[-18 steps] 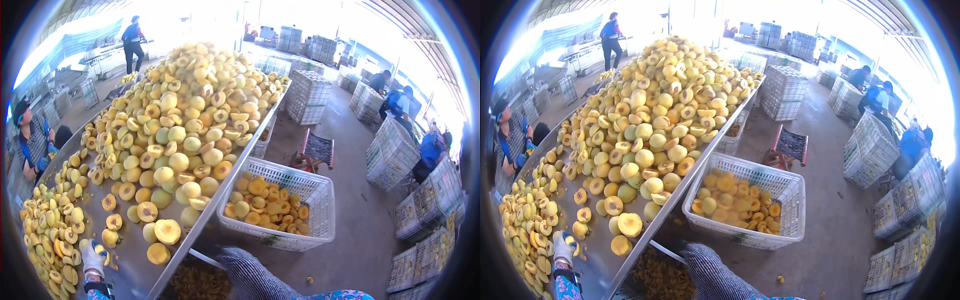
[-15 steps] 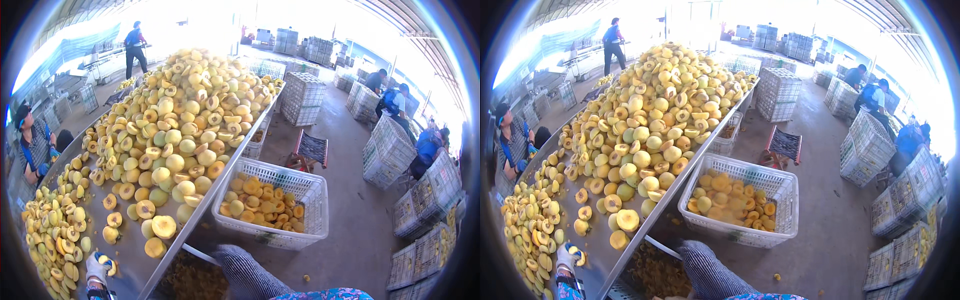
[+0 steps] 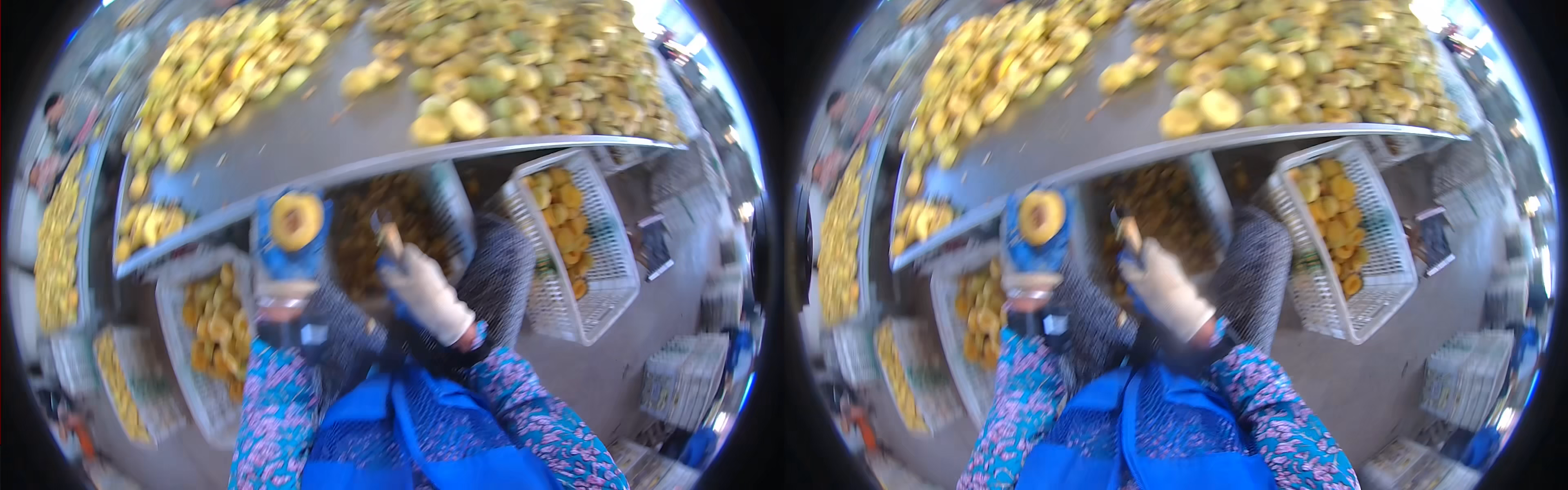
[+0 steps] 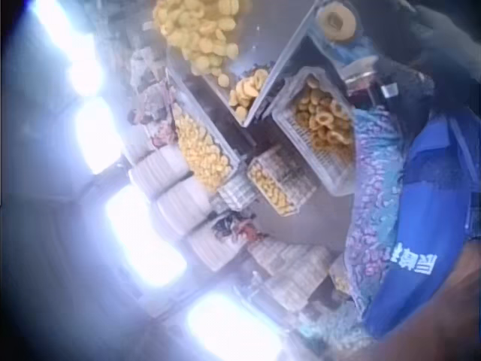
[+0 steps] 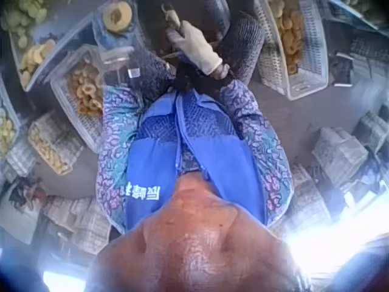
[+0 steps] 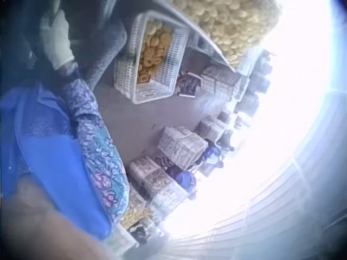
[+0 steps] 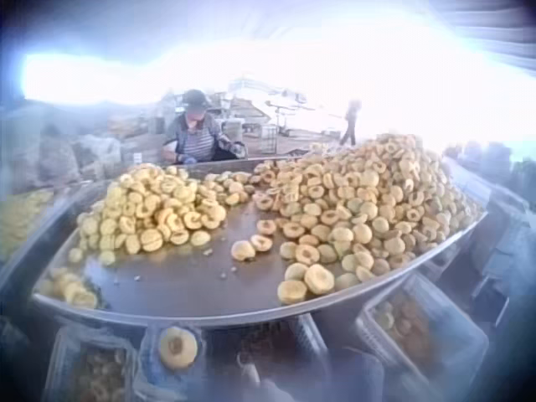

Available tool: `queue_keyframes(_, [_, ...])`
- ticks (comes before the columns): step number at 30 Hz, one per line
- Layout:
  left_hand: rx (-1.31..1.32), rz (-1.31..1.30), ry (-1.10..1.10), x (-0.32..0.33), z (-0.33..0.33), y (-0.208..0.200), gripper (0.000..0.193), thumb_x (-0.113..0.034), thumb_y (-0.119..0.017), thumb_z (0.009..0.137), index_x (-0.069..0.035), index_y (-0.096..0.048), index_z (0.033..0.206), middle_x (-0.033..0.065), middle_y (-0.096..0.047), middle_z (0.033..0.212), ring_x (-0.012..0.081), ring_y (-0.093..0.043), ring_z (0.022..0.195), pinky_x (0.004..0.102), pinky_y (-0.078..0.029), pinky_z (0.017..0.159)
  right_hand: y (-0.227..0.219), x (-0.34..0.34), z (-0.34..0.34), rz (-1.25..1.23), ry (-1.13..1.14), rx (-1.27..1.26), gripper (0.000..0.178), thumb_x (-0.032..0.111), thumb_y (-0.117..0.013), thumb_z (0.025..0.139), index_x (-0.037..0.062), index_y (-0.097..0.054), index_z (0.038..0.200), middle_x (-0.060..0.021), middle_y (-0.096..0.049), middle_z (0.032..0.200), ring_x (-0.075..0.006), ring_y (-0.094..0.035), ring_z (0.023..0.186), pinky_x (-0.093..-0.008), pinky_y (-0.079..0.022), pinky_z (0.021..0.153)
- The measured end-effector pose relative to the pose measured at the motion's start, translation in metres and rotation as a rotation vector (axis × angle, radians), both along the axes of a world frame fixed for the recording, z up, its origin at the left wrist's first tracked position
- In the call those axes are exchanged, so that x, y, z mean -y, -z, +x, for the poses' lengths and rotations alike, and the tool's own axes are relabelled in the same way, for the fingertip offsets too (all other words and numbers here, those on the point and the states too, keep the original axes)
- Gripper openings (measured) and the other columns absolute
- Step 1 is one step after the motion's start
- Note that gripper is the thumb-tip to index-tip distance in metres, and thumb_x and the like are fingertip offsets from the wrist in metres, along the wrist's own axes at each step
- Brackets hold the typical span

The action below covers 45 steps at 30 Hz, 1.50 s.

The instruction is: The person is using a handheld tool to pit and slice peaches at a fruit processing station.

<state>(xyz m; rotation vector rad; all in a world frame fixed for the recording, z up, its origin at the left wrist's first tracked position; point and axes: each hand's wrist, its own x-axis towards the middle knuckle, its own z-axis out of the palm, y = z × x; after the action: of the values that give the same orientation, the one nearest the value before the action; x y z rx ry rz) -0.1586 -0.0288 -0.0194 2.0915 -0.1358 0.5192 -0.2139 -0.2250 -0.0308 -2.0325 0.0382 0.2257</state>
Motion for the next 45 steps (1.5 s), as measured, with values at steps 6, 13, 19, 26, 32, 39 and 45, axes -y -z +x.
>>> queue_keyframes(6, [-0.225,-1.498,0.223,0.004,-0.043,0.019,0.049,-0.044,-0.042,0.096,0.001,-0.058,0.107,0.0149,-0.063,0.102,0.0273,-0.061,0.096,0.0390,-0.051,0.085,-0.021,-0.042,-0.022,-0.092,-0.306,-0.046,0.032,0.027,-0.058,0.087,-0.0020,-0.048,0.096,-0.0246,-0.061,0.076,-0.0392,-0.062,0.073,-0.0451,-0.047,0.063])
queue_keyframes(13, [-0.225,-1.163,0.059,0.011,-0.062,0.015,0.044,-0.040,-0.045,0.096,0.001,-0.059,0.105,0.0136,-0.065,0.098,0.0225,-0.065,0.087,0.0311,-0.054,0.078,-0.021,-0.048,-0.039,-0.228,-0.326,-0.035,0.032,0.025,-0.057,0.088,-0.0039,-0.045,0.093,-0.0288,-0.060,0.078,-0.0447,-0.060,0.078,-0.0488,-0.046,0.065])
queue_keyframes(19, [-0.173,-1.004,0.045,0.008,-0.060,0.027,0.040,-0.036,-0.047,0.096,0.001,-0.060,0.103,0.0133,-0.067,0.093,0.0218,-0.067,0.083,0.0302,-0.056,0.074,-0.012,-0.052,-0.043,-0.193,-0.293,-0.008,0.031,0.024,-0.057,0.086,-0.0026,-0.045,0.096,-0.0270,-0.061,0.081,-0.0431,-0.061,0.078,-0.0507,-0.047,0.068])
queue_keyframes(26, [-0.218,-1.080,-0.025,0.011,-0.061,0.029,0.028,-0.026,-0.054,0.093,0.001,-0.062,0.098,0.0152,-0.067,0.089,0.0256,-0.068,0.074,0.0332,-0.058,0.063,0.003,-0.049,-0.043,-0.153,-0.333,-0.070,0.033,0.025,-0.058,0.087,-0.0049,-0.047,0.094,-0.0298,-0.060,0.082,-0.0456,-0.059,0.083,-0.0472,-0.047,0.067])
queue_keyframes(32, [-0.472,-1.413,0.051,0.004,-0.053,0.040,0.021,-0.019,-0.064,0.086,0.001,-0.063,0.089,0.0152,-0.066,0.079,0.0280,-0.066,0.063,0.0350,-0.057,0.055,0.002,-0.043,-0.032,0.251,-0.427,-0.563,0.033,0.026,-0.057,0.087,-0.0061,-0.053,0.097,-0.0144,-0.061,0.077,-0.0211,-0.060,0.069,-0.0354,-0.047,0.062])
queue_keyframes(39, [-0.571,-1.247,0.033,0.000,-0.047,0.037,0.022,-0.020,-0.068,0.084,0.001,-0.062,0.084,0.0140,-0.065,0.074,0.0247,-0.065,0.060,0.0345,-0.056,0.052,0.024,-0.050,-0.038,0.253,-0.428,-0.533,0.028,0.023,-0.056,0.089,-0.0040,-0.054,0.096,-0.0061,-0.056,0.067,-0.0132,-0.053,0.054,-0.0297,-0.043,0.049])
queue_keyframes(45, [-0.667,-1.135,0.068,-0.001,-0.053,0.045,0.027,-0.025,-0.065,0.087,0.001,-0.063,0.085,0.0120,-0.065,0.075,0.0222,-0.064,0.060,0.0318,-0.054,0.052,0.018,-0.038,-0.043,0.922,-0.335,-1.030,0.020,0.023,-0.052,0.094,0.0043,-0.050,0.098,0.0045,-0.042,0.057,-0.0053,-0.038,0.039,-0.0196,-0.028,0.033])
